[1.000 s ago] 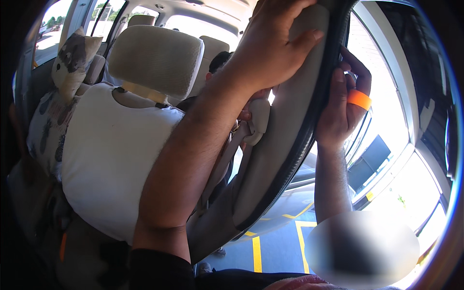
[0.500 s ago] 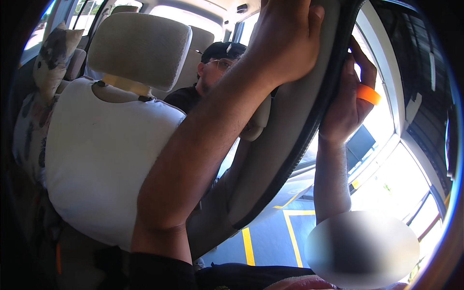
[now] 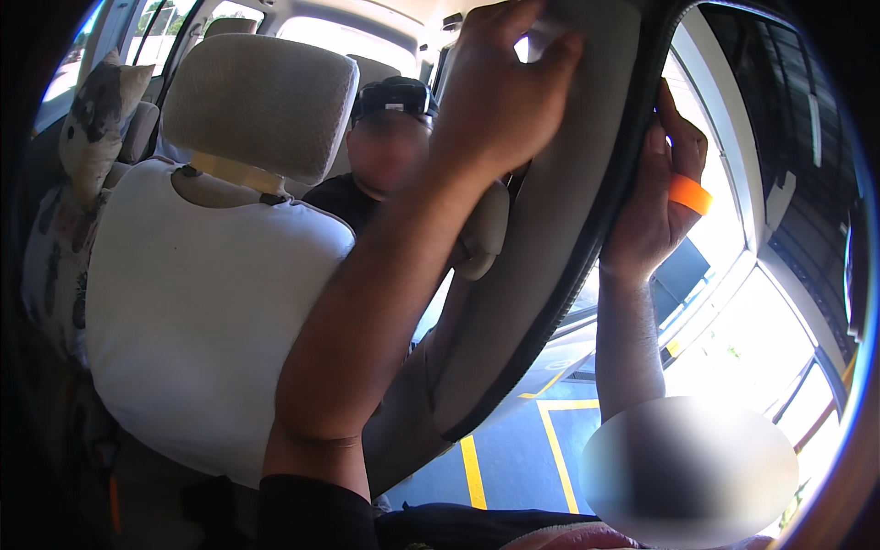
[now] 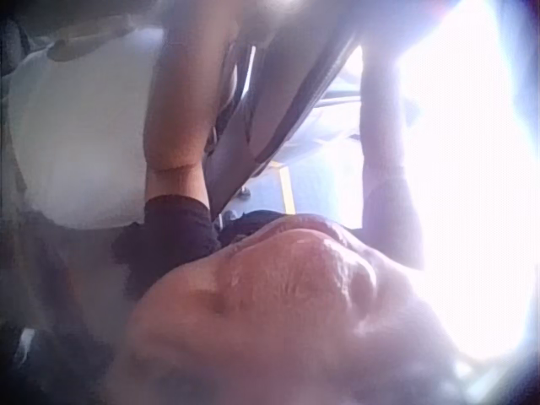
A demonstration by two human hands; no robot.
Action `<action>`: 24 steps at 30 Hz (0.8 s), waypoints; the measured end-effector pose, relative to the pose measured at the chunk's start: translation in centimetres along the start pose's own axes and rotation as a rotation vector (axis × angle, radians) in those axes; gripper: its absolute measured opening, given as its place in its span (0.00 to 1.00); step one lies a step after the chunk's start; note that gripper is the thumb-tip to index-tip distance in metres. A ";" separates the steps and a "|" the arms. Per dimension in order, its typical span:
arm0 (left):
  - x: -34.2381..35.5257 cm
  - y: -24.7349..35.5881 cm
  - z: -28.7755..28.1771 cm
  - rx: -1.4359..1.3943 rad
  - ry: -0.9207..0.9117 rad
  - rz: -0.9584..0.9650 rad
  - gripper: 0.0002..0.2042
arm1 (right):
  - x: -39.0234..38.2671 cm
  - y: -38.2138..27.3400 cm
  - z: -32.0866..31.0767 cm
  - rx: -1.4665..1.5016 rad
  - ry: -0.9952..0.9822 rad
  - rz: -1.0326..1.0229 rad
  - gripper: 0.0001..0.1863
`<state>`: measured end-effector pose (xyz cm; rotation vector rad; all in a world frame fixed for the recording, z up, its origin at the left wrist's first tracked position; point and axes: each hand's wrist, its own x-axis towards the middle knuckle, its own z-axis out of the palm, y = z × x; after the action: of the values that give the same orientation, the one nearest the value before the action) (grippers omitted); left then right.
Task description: The person routes a black wire along the interior door frame of a vehicle, using an orange plastic trim tool to tuck the wire into the seam between the door panel and the frame. They work their way up the door jamb, pressing the wire into place.
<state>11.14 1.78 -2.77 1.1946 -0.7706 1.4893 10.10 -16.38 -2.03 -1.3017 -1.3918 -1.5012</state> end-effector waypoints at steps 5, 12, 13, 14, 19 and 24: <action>1.8 -2.0 -0.8 -0.416 -0.099 -0.226 0.37 | -0.1 0.1 0.4 0.120 0.010 0.043 0.12; 0.7 -0.6 -3.4 -0.352 -0.375 -0.418 0.33 | -0.2 1.0 0.2 0.189 0.019 0.027 0.13; 0.9 -1.6 -3.2 -0.323 -0.357 -0.417 0.31 | -0.1 1.0 0.2 0.137 0.007 0.015 0.14; 0.5 -1.7 -3.2 -0.172 -0.307 -0.318 0.29 | 0.0 1.0 -0.1 0.069 -0.005 -0.003 0.15; -2.0 4.5 -5.5 -0.074 -0.284 -0.344 0.24 | 0.0 2.0 -0.6 0.012 -0.008 -0.029 0.19; -7.1 3.4 -5.8 0.168 -0.156 0.350 0.17 | 0.5 -0.8 -1.4 0.338 -0.165 0.141 0.19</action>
<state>6.04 3.92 -10.86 1.3649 -1.0155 1.7892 8.92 -17.51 -1.67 -1.2980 -1.5443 -1.0304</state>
